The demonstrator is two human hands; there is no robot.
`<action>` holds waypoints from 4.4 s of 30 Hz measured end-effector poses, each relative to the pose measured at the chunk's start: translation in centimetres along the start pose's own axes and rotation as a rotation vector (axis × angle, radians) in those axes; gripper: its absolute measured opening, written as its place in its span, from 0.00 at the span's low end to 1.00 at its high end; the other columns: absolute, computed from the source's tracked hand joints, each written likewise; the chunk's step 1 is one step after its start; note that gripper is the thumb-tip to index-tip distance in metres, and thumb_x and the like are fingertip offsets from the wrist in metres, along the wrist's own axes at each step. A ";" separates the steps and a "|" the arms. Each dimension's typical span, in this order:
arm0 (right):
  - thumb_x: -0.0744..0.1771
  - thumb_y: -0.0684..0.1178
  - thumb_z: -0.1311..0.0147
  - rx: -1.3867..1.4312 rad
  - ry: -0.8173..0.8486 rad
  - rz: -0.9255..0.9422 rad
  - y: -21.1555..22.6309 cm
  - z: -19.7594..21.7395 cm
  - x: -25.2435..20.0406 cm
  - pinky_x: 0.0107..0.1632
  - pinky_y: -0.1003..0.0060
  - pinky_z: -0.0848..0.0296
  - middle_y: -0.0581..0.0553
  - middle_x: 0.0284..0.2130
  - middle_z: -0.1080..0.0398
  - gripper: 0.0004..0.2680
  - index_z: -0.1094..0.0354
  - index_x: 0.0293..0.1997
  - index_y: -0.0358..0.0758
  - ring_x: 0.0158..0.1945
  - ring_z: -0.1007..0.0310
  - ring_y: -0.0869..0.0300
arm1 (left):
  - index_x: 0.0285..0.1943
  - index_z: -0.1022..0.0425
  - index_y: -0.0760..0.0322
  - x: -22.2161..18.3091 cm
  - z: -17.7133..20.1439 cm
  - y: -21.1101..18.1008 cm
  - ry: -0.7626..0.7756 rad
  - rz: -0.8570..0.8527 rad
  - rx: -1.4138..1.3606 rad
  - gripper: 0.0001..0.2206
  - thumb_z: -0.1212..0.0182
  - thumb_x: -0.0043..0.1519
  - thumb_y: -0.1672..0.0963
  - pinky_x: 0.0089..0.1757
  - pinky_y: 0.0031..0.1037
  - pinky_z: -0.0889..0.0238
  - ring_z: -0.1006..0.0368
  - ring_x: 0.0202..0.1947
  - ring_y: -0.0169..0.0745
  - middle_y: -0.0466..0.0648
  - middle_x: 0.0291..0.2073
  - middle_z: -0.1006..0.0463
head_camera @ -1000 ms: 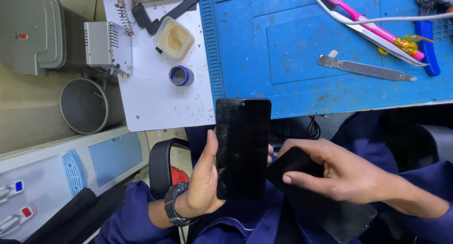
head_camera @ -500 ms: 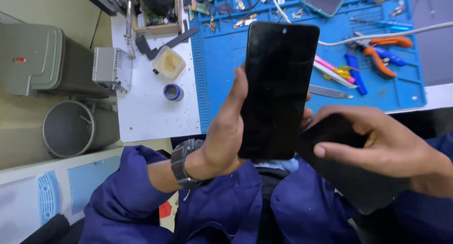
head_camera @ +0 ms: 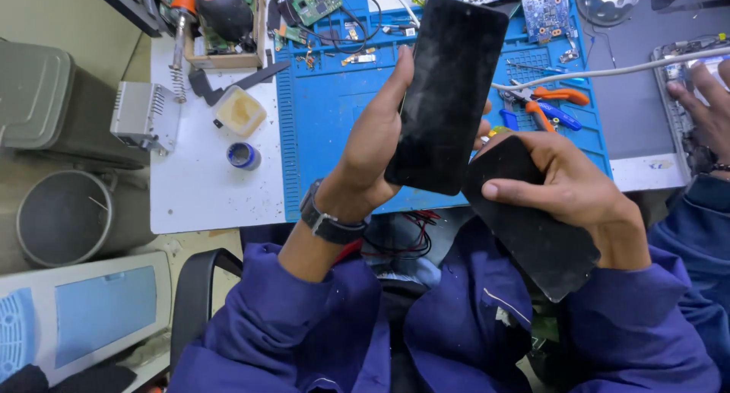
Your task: Disassembling a mobile phone to access and repair internal components
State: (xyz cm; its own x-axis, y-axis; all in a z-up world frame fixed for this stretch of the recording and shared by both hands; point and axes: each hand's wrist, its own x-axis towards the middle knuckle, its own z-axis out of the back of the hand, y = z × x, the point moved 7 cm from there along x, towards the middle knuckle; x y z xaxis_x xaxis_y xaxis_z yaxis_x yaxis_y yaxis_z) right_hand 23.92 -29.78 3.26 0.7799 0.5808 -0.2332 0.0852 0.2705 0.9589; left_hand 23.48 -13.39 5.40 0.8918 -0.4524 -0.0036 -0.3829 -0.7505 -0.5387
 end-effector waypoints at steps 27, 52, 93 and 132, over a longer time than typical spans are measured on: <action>0.63 0.45 0.36 0.356 0.143 -0.357 -3.9 -9.0 3.4 0.23 0.59 0.14 0.31 0.19 0.19 0.08 0.25 0.27 0.28 0.18 0.17 0.49 | 0.66 0.31 0.79 -7.9 9.3 4.3 -0.343 -0.077 -0.405 0.42 0.64 0.68 0.36 0.46 0.46 0.24 0.20 0.46 0.53 0.61 0.48 0.20; 0.63 0.47 0.36 0.045 0.209 -0.139 -4.2 -7.2 2.4 0.32 0.72 0.19 0.48 0.25 0.16 0.05 0.18 0.35 0.38 0.28 0.17 0.65 | 0.64 0.30 0.79 -7.8 7.9 4.2 -0.381 -0.091 -0.324 0.42 0.66 0.68 0.37 0.47 0.41 0.26 0.19 0.43 0.52 0.61 0.46 0.20; 0.64 0.44 0.40 0.138 -0.137 -0.340 -4.1 -8.9 2.2 0.21 0.66 0.16 0.37 0.18 0.22 0.07 0.26 0.30 0.29 0.18 0.17 0.53 | 0.64 0.29 0.74 -8.0 9.7 4.1 -0.528 -0.453 -0.370 0.36 0.63 0.72 0.38 0.48 0.39 0.27 0.21 0.43 0.53 0.60 0.52 0.22; 0.63 0.53 0.37 -0.306 0.118 0.206 5.4 -5.8 4.2 0.47 0.68 0.20 0.52 0.41 0.16 0.11 0.21 0.46 0.44 0.46 0.18 0.64 | 0.76 0.44 0.73 -10.0 3.9 0.9 -0.341 -0.621 -0.069 0.35 0.61 0.70 0.42 0.63 0.43 0.39 0.32 0.64 0.59 0.76 0.70 0.39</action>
State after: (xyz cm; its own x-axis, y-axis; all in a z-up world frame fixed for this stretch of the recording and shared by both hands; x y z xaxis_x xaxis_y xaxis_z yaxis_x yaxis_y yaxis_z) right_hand 24.06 -21.44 6.49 0.6832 0.7264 -0.0745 -0.2689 0.3451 0.8992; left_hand 15.14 -7.65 1.67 0.9715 0.2362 0.0172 0.2161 -0.8544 -0.4726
